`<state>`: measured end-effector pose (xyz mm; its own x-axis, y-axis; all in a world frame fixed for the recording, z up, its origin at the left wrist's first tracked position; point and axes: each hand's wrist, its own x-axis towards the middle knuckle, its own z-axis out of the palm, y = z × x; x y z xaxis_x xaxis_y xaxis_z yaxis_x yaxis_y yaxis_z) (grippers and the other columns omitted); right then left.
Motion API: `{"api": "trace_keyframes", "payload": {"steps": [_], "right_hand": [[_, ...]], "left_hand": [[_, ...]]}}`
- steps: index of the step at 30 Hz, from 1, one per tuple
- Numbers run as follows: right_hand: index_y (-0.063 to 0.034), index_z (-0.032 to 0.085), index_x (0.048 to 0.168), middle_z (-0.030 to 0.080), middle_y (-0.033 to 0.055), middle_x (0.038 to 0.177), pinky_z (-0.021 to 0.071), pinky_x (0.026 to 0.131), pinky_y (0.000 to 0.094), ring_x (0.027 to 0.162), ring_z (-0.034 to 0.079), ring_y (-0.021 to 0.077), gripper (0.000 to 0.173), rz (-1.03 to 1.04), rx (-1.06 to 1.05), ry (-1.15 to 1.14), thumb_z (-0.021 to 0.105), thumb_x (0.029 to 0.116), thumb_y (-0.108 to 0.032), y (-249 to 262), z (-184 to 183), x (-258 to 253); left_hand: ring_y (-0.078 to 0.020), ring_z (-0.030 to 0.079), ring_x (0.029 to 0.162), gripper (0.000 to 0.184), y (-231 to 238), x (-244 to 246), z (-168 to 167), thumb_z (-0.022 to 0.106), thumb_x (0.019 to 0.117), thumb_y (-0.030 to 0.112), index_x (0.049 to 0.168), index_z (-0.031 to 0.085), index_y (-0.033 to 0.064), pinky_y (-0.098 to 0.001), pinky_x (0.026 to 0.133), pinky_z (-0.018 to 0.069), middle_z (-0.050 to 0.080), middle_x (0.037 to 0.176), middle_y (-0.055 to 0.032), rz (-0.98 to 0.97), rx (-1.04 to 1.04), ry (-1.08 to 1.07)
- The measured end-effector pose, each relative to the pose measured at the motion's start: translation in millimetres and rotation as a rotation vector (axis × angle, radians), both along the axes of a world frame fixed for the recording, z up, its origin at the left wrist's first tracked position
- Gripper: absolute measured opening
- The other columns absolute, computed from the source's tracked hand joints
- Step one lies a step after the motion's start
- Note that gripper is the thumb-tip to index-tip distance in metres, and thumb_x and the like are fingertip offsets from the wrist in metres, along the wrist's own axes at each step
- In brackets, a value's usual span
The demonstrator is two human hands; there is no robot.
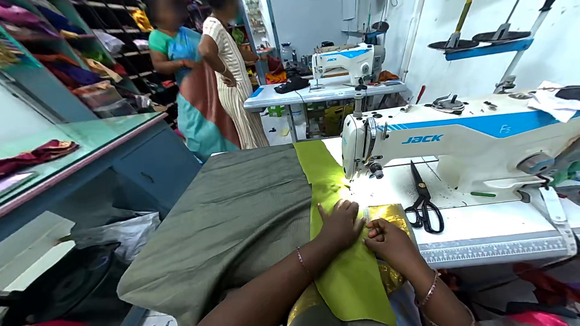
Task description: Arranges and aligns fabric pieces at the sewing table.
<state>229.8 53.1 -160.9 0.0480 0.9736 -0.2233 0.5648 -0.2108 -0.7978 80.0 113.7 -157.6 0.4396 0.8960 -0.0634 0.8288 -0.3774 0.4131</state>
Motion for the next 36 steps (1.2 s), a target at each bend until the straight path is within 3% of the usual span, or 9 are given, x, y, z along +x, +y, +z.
{"api": "trace_keyframes", "payload": {"steps": [4, 6, 8, 19, 23, 25, 30, 33, 36], "right_hand": [[-0.0015, 0.071, 0.115, 0.069, 0.0145, 0.108, 0.0572, 0.085, 0.0456, 0.095, 0.068, 0.0268, 0.022, -0.067, 0.357, -0.215, 0.072, 0.0939, -0.008, -8, 0, 3], [-0.0010, 0.070, 0.122, 0.064, 0.0200, 0.130, 0.0492, 0.100, 0.0579, 0.119, 0.060, 0.0407, 0.032, -0.068, 0.445, -0.331, 0.075, 0.0918, -0.008, -2, -5, 13], [-0.0020, 0.067, 0.131, 0.058, 0.0193, 0.144, 0.0421, 0.110, 0.0588, 0.132, 0.053, 0.0431, 0.040, -0.003, 0.390, -0.388, 0.074, 0.0946, -0.016, 6, -12, 21], [-0.0005, 0.060, 0.138, 0.057, 0.0203, 0.138, 0.0522, 0.101, 0.0416, 0.114, 0.064, 0.0291, 0.045, 0.200, 0.115, -0.181, 0.066, 0.1006, -0.024, 2, 1, -17], [-0.0013, 0.055, 0.144, 0.062, 0.0181, 0.134, 0.0513, 0.103, 0.0417, 0.116, 0.064, 0.0260, 0.050, 0.244, 0.078, 0.042, 0.063, 0.1016, -0.026, 10, -3, -43], [-0.0016, 0.060, 0.136, 0.066, 0.0159, 0.127, 0.0525, 0.100, 0.0411, 0.112, 0.066, 0.0231, 0.041, 0.261, 0.072, 0.125, 0.062, 0.1029, -0.025, 19, -6, -55], [-0.0009, 0.064, 0.111, 0.064, 0.0118, 0.095, 0.0515, 0.080, 0.0382, 0.085, 0.062, 0.0188, 0.021, 0.310, 0.050, 0.213, 0.053, 0.1067, -0.019, 34, -8, -68], [-0.0021, 0.069, 0.119, 0.070, 0.0129, 0.106, 0.0539, 0.087, 0.0391, 0.093, 0.067, 0.0189, 0.027, 0.262, 0.070, 0.187, 0.054, 0.1070, -0.021, 31, 2, -55], [-0.0010, 0.069, 0.124, 0.071, 0.0170, 0.116, 0.0554, 0.093, 0.0461, 0.103, 0.070, 0.0277, 0.026, 0.037, 0.270, -0.059, 0.056, 0.1051, -0.013, 19, 11, -23]], "left_hand": [[-0.0277, 0.029, 0.155, 0.057, 7, -6, -8, 0.046, 0.1062, 0.054, 0.151, 0.050, 0.0187, -0.0792, 0.116, 0.0022, 0.046, 0.159, -0.0038, 0.004, -0.025, 0.042], [-0.0269, 0.030, 0.154, 0.058, 9, -9, -9, 0.048, 0.1048, 0.055, 0.150, 0.051, 0.0190, -0.0796, 0.115, 0.0032, 0.046, 0.159, -0.0027, -0.001, -0.014, 0.026], [-0.0263, 0.032, 0.154, 0.058, 10, -11, -9, 0.049, 0.1043, 0.055, 0.150, 0.052, 0.0189, -0.0800, 0.115, 0.0042, 0.046, 0.159, -0.0020, -0.012, -0.001, 0.026], [-0.0254, 0.033, 0.154, 0.049, 34, -48, 9, 0.061, 0.1032, 0.040, 0.145, 0.058, 0.0146, -0.0756, 0.118, 0.0067, 0.047, 0.159, -0.0025, -0.219, -0.023, -0.030], [-0.0269, 0.036, 0.152, 0.042, 57, -62, 8, 0.050, 0.1080, 0.037, 0.140, 0.062, 0.0118, -0.0736, 0.120, 0.0059, 0.051, 0.156, -0.0061, -0.287, -0.067, -0.136], [-0.0242, 0.036, 0.151, 0.046, 79, -65, -7, 0.049, 0.1057, 0.045, 0.137, 0.065, 0.0144, -0.0735, 0.120, 0.0047, 0.052, 0.153, -0.0049, -0.298, -0.082, -0.172], [-0.0250, 0.046, 0.144, 0.039, 104, -64, -26, 0.069, 0.0964, 0.034, 0.125, 0.070, 0.0071, -0.0717, 0.118, 0.0131, 0.061, 0.143, -0.0088, -0.322, -0.027, -0.290], [-0.0235, 0.051, 0.139, 0.034, 112, -64, -30, 0.067, 0.0991, 0.030, 0.123, 0.071, 0.0066, -0.0675, 0.118, 0.0232, 0.063, 0.140, -0.0070, -0.335, 0.026, -0.277], [-0.0222, 0.051, 0.140, 0.031, 114, -62, -30, 0.062, 0.1024, 0.027, 0.126, 0.069, 0.0077, -0.0702, 0.119, 0.0181, 0.063, 0.142, -0.0053, -0.299, 0.037, -0.240]]}}
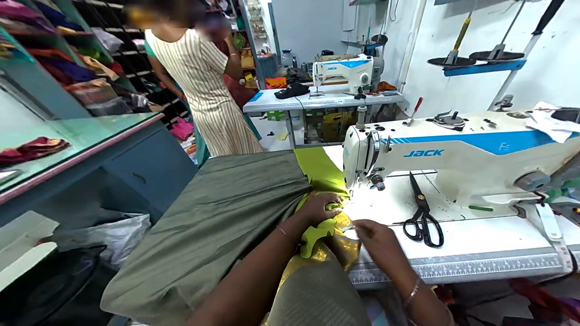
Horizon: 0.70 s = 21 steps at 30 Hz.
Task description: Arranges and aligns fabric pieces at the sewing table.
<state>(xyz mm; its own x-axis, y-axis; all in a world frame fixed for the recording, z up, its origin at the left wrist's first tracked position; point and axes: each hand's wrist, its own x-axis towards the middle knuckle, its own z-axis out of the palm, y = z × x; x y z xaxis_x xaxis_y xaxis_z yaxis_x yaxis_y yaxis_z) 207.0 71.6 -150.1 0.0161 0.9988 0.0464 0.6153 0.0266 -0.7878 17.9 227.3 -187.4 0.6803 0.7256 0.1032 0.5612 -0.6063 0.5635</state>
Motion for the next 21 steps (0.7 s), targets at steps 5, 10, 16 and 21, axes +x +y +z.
{"api": "trace_keyframes", "payload": {"steps": [5, 10, 16, 21], "right_hand": [[0.0174, 0.055, 0.132, 0.051, 0.0409, 0.134, 0.0410, 0.107, 0.0647, 0.126, 0.050, 0.0573, 0.036, -0.497, 0.081, -0.431, 0.055, 0.1002, -0.001, -7, -12, 60], [0.0150, 0.052, 0.138, 0.055, 0.0371, 0.134, 0.0410, 0.108, 0.0603, 0.128, 0.053, 0.0524, 0.042, -0.492, -0.036, -0.521, 0.053, 0.1071, -0.014, -13, -18, 66], [0.0095, 0.064, 0.118, 0.064, 0.0305, 0.118, 0.0480, 0.096, 0.0599, 0.114, 0.062, 0.0446, 0.040, -0.492, -0.303, -0.507, 0.069, 0.0985, -0.025, -11, 11, 75], [0.0042, 0.068, 0.114, 0.068, 0.0260, 0.112, 0.0468, 0.092, 0.0621, 0.109, 0.063, 0.0416, 0.043, -0.458, -0.410, -0.429, 0.070, 0.0970, -0.035, -16, 17, 91]], "left_hand": [[-0.0237, 0.046, 0.144, 0.030, -7, 5, 7, 0.054, 0.1067, 0.025, 0.130, 0.067, 0.0119, -0.0724, 0.119, 0.0150, 0.058, 0.147, -0.0047, 0.080, 0.031, 0.079], [-0.0259, 0.038, 0.150, 0.035, -16, 7, 13, 0.048, 0.1092, 0.029, 0.138, 0.061, 0.0135, -0.0695, 0.121, 0.0140, 0.045, 0.160, -0.0049, 0.202, -0.009, 0.158], [-0.0228, 0.038, 0.150, 0.038, -30, 4, 12, 0.044, 0.1101, 0.031, 0.141, 0.058, 0.0143, -0.0699, 0.121, 0.0117, 0.047, 0.158, -0.0037, 0.314, -0.037, 0.152], [-0.0235, 0.037, 0.151, 0.041, -46, 2, 16, 0.040, 0.1118, 0.031, 0.145, 0.053, 0.0119, -0.0689, 0.122, 0.0075, 0.048, 0.157, -0.0073, 0.384, -0.067, 0.164]]}}
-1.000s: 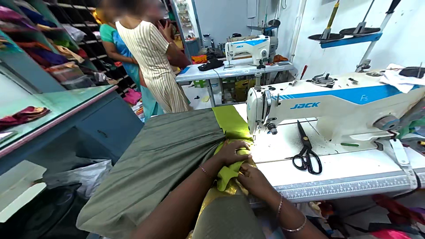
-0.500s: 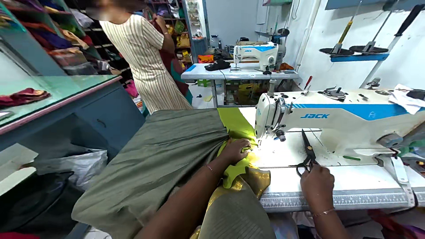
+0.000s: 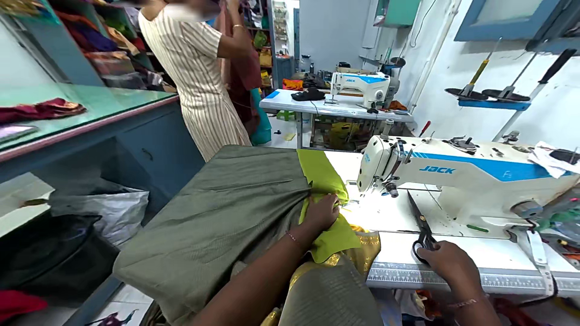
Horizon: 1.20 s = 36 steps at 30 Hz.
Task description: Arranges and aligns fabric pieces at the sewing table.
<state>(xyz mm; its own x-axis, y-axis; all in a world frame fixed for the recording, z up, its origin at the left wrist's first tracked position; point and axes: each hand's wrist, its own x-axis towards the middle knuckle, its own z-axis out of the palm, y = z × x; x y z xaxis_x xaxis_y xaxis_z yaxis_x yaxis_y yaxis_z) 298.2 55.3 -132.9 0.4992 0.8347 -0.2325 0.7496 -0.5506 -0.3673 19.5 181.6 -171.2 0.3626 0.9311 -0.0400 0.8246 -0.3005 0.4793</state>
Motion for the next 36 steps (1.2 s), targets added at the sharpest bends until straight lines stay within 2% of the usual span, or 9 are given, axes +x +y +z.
{"api": "trace_keyframes", "payload": {"steps": [2, 4, 6, 10, 14, 20, 27, 32, 36], "right_hand": [[0.0059, 0.068, 0.111, 0.068, 0.0228, 0.102, 0.0496, 0.086, 0.0538, 0.094, 0.065, 0.0330, 0.035, -0.026, 0.108, 0.200, 0.063, 0.1025, -0.028, -8, -6, 6], [0.0031, 0.064, 0.105, 0.064, 0.0075, 0.078, 0.0541, 0.062, 0.0287, 0.064, 0.063, 0.0125, 0.029, -0.074, 0.267, 0.564, 0.046, 0.1098, -0.019, -21, -12, 5], [-0.0024, 0.059, 0.102, 0.057, -0.0003, 0.068, 0.0482, 0.049, 0.0179, 0.051, 0.055, 0.0051, 0.033, -0.137, 0.382, 0.965, 0.033, 0.1126, -0.021, -43, -4, -7], [-0.0070, 0.058, 0.094, 0.058, -0.0023, 0.068, 0.0417, 0.041, 0.0114, 0.045, 0.049, -0.0010, 0.036, -0.091, 0.309, 1.263, 0.032, 0.1126, -0.024, -83, 21, -32], [-0.0066, 0.059, 0.092, 0.057, -0.0023, 0.069, 0.0401, 0.040, 0.0099, 0.044, 0.047, -0.0018, 0.052, 0.040, 0.198, 1.519, 0.021, 0.1126, -0.035, -80, 11, -54], [-0.0069, 0.054, 0.092, 0.053, 0.0012, 0.068, 0.0413, 0.042, 0.0165, 0.047, 0.048, 0.0058, 0.057, -0.040, 0.149, 1.494, 0.020, 0.1119, -0.048, -49, -18, -93], [-0.0062, 0.055, 0.096, 0.054, 0.0008, 0.070, 0.0461, 0.047, 0.0157, 0.050, 0.051, 0.0047, 0.032, -0.049, 0.164, 1.480, 0.039, 0.1122, -0.029, -42, -24, -99], [-0.0081, 0.056, 0.098, 0.054, -0.0029, 0.069, 0.0450, 0.047, 0.0173, 0.050, 0.049, 0.0035, 0.032, 0.084, 0.139, 1.285, 0.036, 0.1126, -0.029, -76, -11, -68], [-0.0070, 0.057, 0.101, 0.054, -0.0038, 0.068, 0.0479, 0.049, 0.0220, 0.051, 0.052, 0.0058, 0.032, 0.061, 0.185, 0.931, 0.039, 0.1118, -0.030, -92, -4, -28]], "left_hand": [[-0.0250, 0.040, 0.150, 0.044, -6, -1, 2, 0.036, 0.1125, 0.029, 0.150, 0.049, 0.0104, -0.0679, 0.123, 0.0082, 0.049, 0.157, -0.0099, 0.028, -0.004, 0.010], [-0.0277, 0.043, 0.147, 0.044, -11, -2, 4, 0.035, 0.1126, 0.027, 0.151, 0.047, 0.0087, -0.0686, 0.122, 0.0091, 0.051, 0.154, -0.0127, 0.046, -0.003, 0.007], [-0.0301, 0.047, 0.144, 0.043, -16, -3, 6, 0.036, 0.1125, 0.026, 0.149, 0.048, 0.0067, -0.0695, 0.121, 0.0100, 0.054, 0.150, -0.0147, 0.056, -0.001, -0.005], [-0.0316, 0.045, 0.146, 0.045, -22, -4, 10, 0.036, 0.1128, 0.026, 0.152, 0.045, 0.0056, -0.0695, 0.122, 0.0078, 0.052, 0.152, -0.0155, 0.073, -0.023, 0.002], [-0.0334, 0.045, 0.145, 0.046, -24, -4, 7, 0.037, 0.1129, 0.027, 0.152, 0.043, 0.0034, -0.0702, 0.121, 0.0073, 0.053, 0.151, -0.0181, 0.083, -0.015, -0.007], [-0.0332, 0.049, 0.143, 0.044, -23, -3, 8, 0.037, 0.1128, 0.026, 0.151, 0.045, 0.0039, -0.0690, 0.122, 0.0081, 0.056, 0.148, -0.0178, 0.103, -0.013, 0.003], [-0.0308, 0.047, 0.144, 0.045, -25, -4, 4, 0.035, 0.1128, 0.029, 0.150, 0.046, 0.0057, -0.0694, 0.122, 0.0070, 0.056, 0.149, -0.0148, 0.103, 0.004, 0.019], [-0.0273, 0.045, 0.145, 0.057, -36, -19, 1, 0.031, 0.1107, 0.050, 0.146, 0.050, 0.0089, -0.0681, 0.123, 0.0026, 0.055, 0.148, -0.0140, 0.083, -0.045, -0.165], [-0.0290, 0.049, 0.141, 0.053, -54, -26, 3, 0.033, 0.1123, 0.044, 0.145, 0.051, 0.0061, -0.0670, 0.124, 0.0011, 0.060, 0.141, -0.0163, 0.118, -0.062, -0.335]]}}
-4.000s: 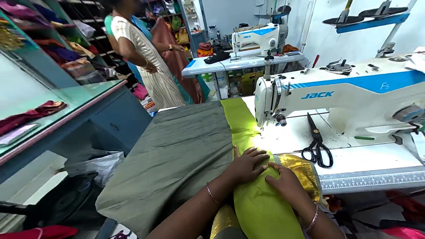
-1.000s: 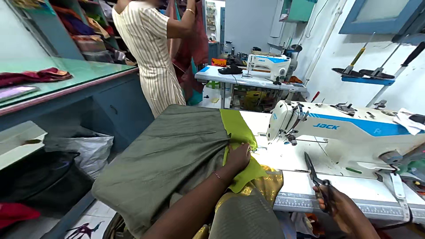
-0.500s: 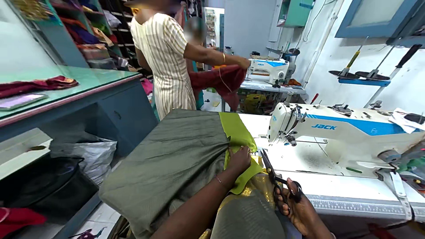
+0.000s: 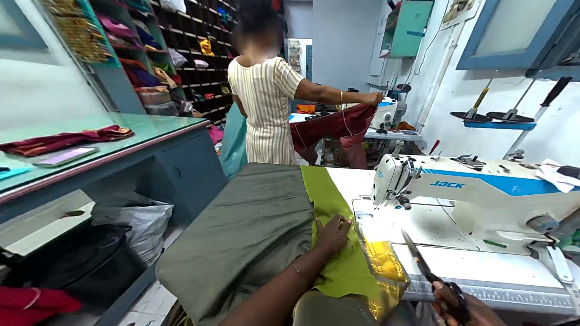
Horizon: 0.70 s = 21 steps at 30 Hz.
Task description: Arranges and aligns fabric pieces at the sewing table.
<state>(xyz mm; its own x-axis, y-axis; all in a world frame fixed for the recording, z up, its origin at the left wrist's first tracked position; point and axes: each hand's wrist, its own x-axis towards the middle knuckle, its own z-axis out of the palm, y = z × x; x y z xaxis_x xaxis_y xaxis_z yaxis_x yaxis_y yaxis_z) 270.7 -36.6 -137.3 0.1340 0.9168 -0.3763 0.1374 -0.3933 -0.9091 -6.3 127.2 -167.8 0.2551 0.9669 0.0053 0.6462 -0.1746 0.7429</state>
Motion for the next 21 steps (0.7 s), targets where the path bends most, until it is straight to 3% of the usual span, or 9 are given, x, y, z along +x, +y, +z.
{"api": "trace_keyframes", "payload": {"steps": [3, 6, 7, 9, 11, 13, 15, 18, 21], "right_hand": [[0.0007, 0.060, 0.108, 0.056, 0.0041, 0.073, 0.0505, 0.054, 0.0291, 0.055, 0.055, 0.0116, 0.038, -0.088, -0.010, -0.397, 0.046, 0.1105, -0.034, 19, -12, 31], [0.0073, 0.065, 0.114, 0.067, 0.0244, 0.098, 0.0535, 0.079, 0.0543, 0.083, 0.067, 0.0343, 0.043, -0.110, -0.032, -0.721, 0.056, 0.1066, -0.034, 43, -20, 55], [0.0082, 0.066, 0.115, 0.067, 0.0282, 0.103, 0.0512, 0.085, 0.0595, 0.091, 0.067, 0.0400, 0.043, -0.109, -0.029, -0.796, 0.058, 0.1055, -0.033, 49, -19, 59], [0.0095, 0.067, 0.109, 0.066, 0.0329, 0.104, 0.0463, 0.088, 0.0665, 0.100, 0.064, 0.0483, 0.040, -0.117, 0.022, -0.907, 0.064, 0.1025, -0.030, 58, -16, 64], [0.0120, 0.067, 0.107, 0.065, 0.0359, 0.105, 0.0450, 0.089, 0.0696, 0.103, 0.062, 0.0527, 0.038, -0.115, 0.065, -0.959, 0.068, 0.1003, -0.026, 63, -12, 65], [0.0126, 0.066, 0.110, 0.065, 0.0359, 0.107, 0.0450, 0.090, 0.0694, 0.105, 0.061, 0.0529, 0.037, -0.072, 0.040, -0.978, 0.067, 0.1007, -0.023, 68, -10, 68], [0.0136, 0.065, 0.112, 0.065, 0.0359, 0.110, 0.0444, 0.092, 0.0691, 0.108, 0.062, 0.0521, 0.038, -0.016, 0.004, -0.992, 0.066, 0.1014, -0.023, 73, -9, 73], [0.0146, 0.064, 0.114, 0.064, 0.0363, 0.113, 0.0425, 0.096, 0.0689, 0.111, 0.061, 0.0513, 0.039, 0.031, -0.018, -0.993, 0.066, 0.1015, -0.022, 80, -7, 79], [0.0124, 0.064, 0.118, 0.064, 0.0341, 0.114, 0.0435, 0.097, 0.0665, 0.110, 0.061, 0.0487, 0.039, 0.072, -0.017, -0.968, 0.066, 0.1021, -0.023, 84, -12, 92]], "left_hand": [[-0.0325, 0.046, 0.143, 0.049, -7, 0, -2, 0.032, 0.1138, 0.035, 0.144, 0.050, 0.0004, -0.0675, 0.123, 0.0004, 0.057, 0.143, -0.0204, 0.041, 0.010, -0.138], [-0.0383, 0.043, 0.144, 0.044, -8, -1, -5, 0.034, 0.1136, 0.024, 0.143, 0.049, -0.0044, -0.0664, 0.123, 0.0086, 0.053, 0.145, -0.0251, 0.134, -0.049, -0.352], [-0.0388, 0.043, 0.143, 0.041, -8, -2, -3, 0.036, 0.1128, 0.020, 0.143, 0.049, -0.0045, -0.0648, 0.122, 0.0145, 0.052, 0.146, -0.0255, 0.157, -0.098, -0.417], [-0.0360, 0.052, 0.130, 0.034, -9, -6, 3, 0.044, 0.1096, 0.012, 0.139, 0.052, -0.0032, -0.0570, 0.110, 0.0370, 0.056, 0.139, -0.0249, 0.172, -0.160, -0.476], [-0.0331, 0.058, 0.117, 0.029, -16, -12, 11, 0.048, 0.1063, 0.005, 0.133, 0.055, -0.0031, -0.0506, 0.099, 0.0467, 0.059, 0.132, -0.0243, 0.124, -0.148, -0.427], [-0.0351, 0.057, 0.128, 0.030, -24, -17, 19, 0.053, 0.1048, 0.008, 0.133, 0.059, -0.0014, -0.0543, 0.107, 0.0447, 0.058, 0.138, -0.0234, 0.025, -0.077, -0.213], [-0.0374, 0.050, 0.138, 0.035, -39, -16, 26, 0.057, 0.1058, 0.019, 0.135, 0.061, 0.0004, -0.0615, 0.114, 0.0347, 0.055, 0.145, -0.0216, -0.102, 0.019, 0.035], [-0.0358, 0.036, 0.151, 0.051, -79, -5, 48, 0.056, 0.1067, 0.035, 0.148, 0.053, 0.0047, -0.0618, 0.120, 0.0255, 0.042, 0.161, -0.0157, -0.235, -0.030, 0.287], [-0.0310, 0.017, 0.158, 0.074, -77, 8, 6, 0.052, 0.1016, 0.060, 0.160, 0.038, 0.0166, -0.0635, 0.123, 0.0141, 0.024, 0.171, -0.0068, -0.284, 0.023, 0.483]]}}
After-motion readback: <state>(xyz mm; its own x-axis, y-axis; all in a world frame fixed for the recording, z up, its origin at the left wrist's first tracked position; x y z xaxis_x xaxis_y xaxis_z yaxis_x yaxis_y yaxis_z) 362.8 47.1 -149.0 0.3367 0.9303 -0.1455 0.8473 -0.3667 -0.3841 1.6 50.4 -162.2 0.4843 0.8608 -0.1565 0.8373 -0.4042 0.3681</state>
